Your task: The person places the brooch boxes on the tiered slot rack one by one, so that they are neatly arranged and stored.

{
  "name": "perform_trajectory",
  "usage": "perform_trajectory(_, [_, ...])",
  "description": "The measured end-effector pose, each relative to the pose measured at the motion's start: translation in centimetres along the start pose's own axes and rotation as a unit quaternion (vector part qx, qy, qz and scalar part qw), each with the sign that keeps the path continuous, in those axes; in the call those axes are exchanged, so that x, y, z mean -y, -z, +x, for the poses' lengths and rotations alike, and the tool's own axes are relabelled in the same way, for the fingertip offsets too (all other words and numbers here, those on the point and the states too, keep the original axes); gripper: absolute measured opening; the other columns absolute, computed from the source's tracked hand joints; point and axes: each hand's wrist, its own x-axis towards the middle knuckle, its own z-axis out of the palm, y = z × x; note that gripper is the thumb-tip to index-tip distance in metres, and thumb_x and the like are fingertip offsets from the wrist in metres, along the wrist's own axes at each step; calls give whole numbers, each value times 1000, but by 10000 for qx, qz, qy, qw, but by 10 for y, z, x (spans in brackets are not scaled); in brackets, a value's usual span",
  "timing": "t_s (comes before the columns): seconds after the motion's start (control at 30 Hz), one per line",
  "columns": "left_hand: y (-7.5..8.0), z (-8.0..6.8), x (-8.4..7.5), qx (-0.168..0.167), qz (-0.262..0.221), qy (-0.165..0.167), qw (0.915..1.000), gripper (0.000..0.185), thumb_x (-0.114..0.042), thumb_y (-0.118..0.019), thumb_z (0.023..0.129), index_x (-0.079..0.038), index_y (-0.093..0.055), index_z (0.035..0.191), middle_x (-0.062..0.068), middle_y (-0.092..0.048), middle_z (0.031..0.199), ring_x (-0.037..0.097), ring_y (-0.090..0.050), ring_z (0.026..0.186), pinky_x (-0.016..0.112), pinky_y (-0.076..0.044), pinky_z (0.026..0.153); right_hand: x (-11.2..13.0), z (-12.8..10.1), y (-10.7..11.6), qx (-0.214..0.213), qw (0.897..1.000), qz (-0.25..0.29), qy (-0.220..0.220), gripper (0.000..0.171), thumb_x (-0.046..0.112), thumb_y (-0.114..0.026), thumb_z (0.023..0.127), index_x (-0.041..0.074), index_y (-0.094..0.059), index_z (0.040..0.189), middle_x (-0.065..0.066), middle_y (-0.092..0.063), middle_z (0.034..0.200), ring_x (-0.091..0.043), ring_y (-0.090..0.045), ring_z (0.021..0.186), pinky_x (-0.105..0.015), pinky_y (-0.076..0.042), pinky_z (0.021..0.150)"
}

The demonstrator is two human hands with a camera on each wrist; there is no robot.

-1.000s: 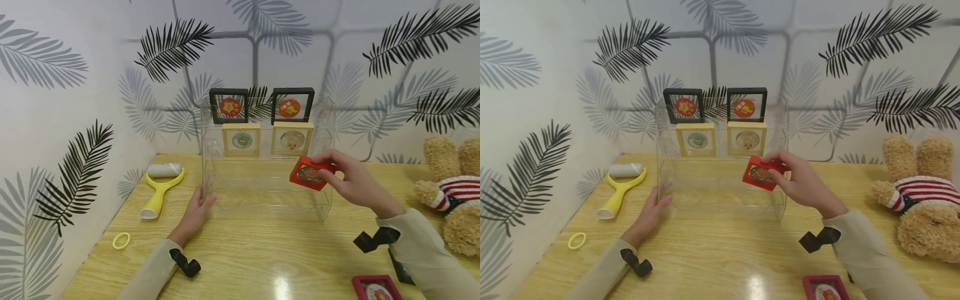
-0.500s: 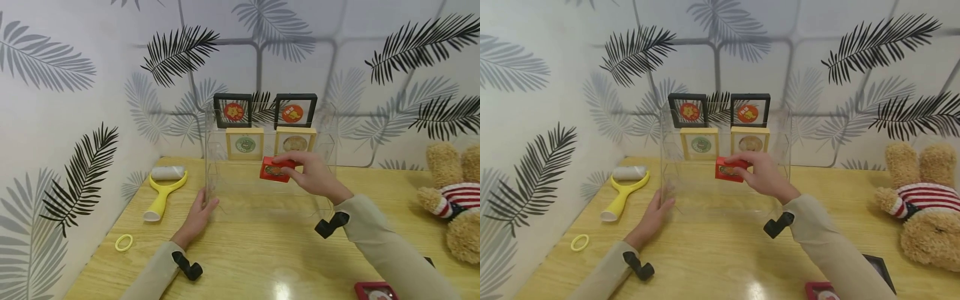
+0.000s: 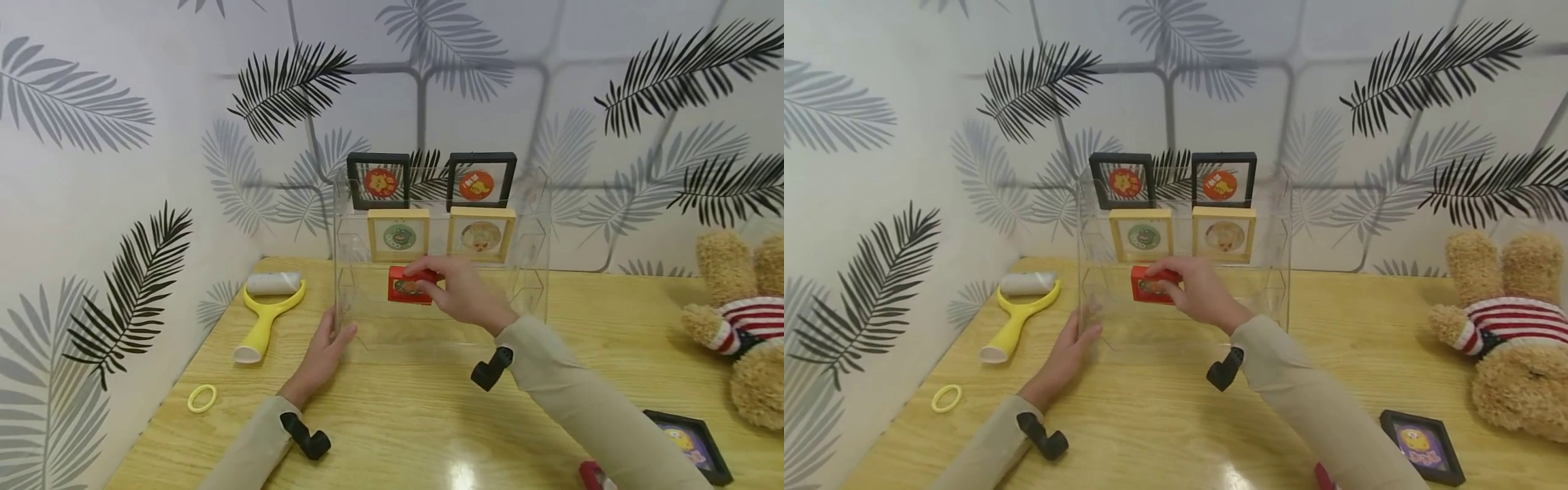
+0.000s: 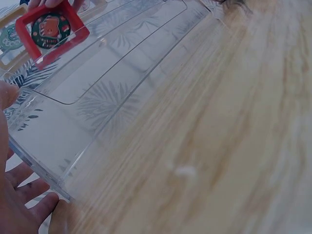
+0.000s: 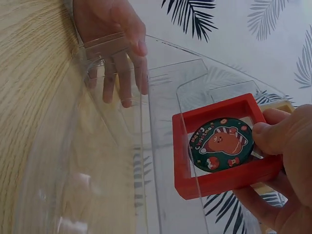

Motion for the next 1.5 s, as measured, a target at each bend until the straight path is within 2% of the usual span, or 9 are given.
perform_trajectory(0.2, [-3, 1, -2, 10, -13, -40, 10000, 53, -19, -46, 97, -8, -23, 144, 19, -28, 148, 35, -25, 137, 55, -26, 107, -1, 5, -13, 344, 9994, -104, 2, 28, 8, -62, 86, 10, -64, 114, -7, -67, 110, -17, -64, 92, -33, -53, 80])
perform_trajectory(0.4, [-5, 4, -1, 23, 50, -145, 9999, 57, -28, -48, 96, -9, -23, 144, 18, -27, 148, 35, -25, 137, 55, -25, 107, -2, 7, -14, 361, 9993, -97, -78, 27, 10, -60, 89, 10, -62, 116, -7, -66, 112, -18, -63, 96, -35, -51, 84])
perform_trajectory(0.5, [-5, 4, -2, 28, 39, -132, 9999, 56, -27, -48, 96, -9, -23, 144, 18, -26, 148, 35, -25, 137, 55, -25, 107, -2, 6, -14, 192, 9997, -131, 51, 25, 10, -60, 89, 10, -64, 114, -6, -65, 114, -19, -61, 101, -36, -49, 88])
perform_trajectory(0.63, [-6, 3, -4, 72, 23, -83, 9999, 55, -25, -47, 97, -9, -23, 144, 18, -26, 149, 35, -24, 137, 55, -24, 108, -2, 3, -14, -301, 9991, -93, 295, 19, 11, -61, 88, 10, -67, 106, -7, -64, 116, -21, -58, 109, -40, -46, 94])
perform_trajectory(0.8, [-6, 0, -15, 112, 2, 41, 9999, 54, -19, -46, 97, -5, -22, 144, 20, -27, 148, 37, -24, 137, 55, -24, 108, -2, -6, -10, -656, 9968, -207, 406, 11, 11, -62, 87, 9, -69, 95, -10, -64, 114, -23, -57, 110, -42, -45, 95])
perform_trajectory(1.0, [-6, -3, -28, 175, -36, 107, 9998, 56, -15, -46, 97, 0, -20, 144, 24, -25, 147, 40, -23, 136, 55, -24, 108, -1, -35, 3, -845, 9936, -605, 444, 7, 6, -63, 85, 9, -68, 89, -9, -64, 111, -25, -57, 107, -43, -46, 92])
perform_trajectory(1.1, [-4, -2, -20, 116, 37, 88, 9999, 55, -17, -46, 97, -3, -21, 144, 21, -27, 147, 38, -25, 136, 55, -25, 108, -4, -53, 11, -1004, 9910, -756, 453, 9, 4, -63, 83, 11, -66, 87, -7, -64, 109, -23, -58, 105, -42, -48, 88])
perform_trajectory(1.33, [-2, 0, -3, 29, 109, -90, 9999, 54, -20, -45, 98, -8, -21, 144, 17, -26, 148, 34, -23, 138, 55, -23, 109, -14, -98, 33, -1334, 9837, -1092, 520, 19, -5, -63, 78, 12, -62, 86, -3, -66, 96, -17, -62, 87, -36, -51, 72])
perform_trajectory(1.5, [-2, 0, 0, -54, 136, -10, 9999, 52, -21, -46, 97, -10, -24, 143, 16, -28, 148, 33, -24, 138, 54, -24, 109, -24, -133, 49, -1389, 9801, -1382, 331, 25, -8, -63, 74, 14, -63, 87, 2, -65, 89, -13, -61, 82, -24, -48, 71])
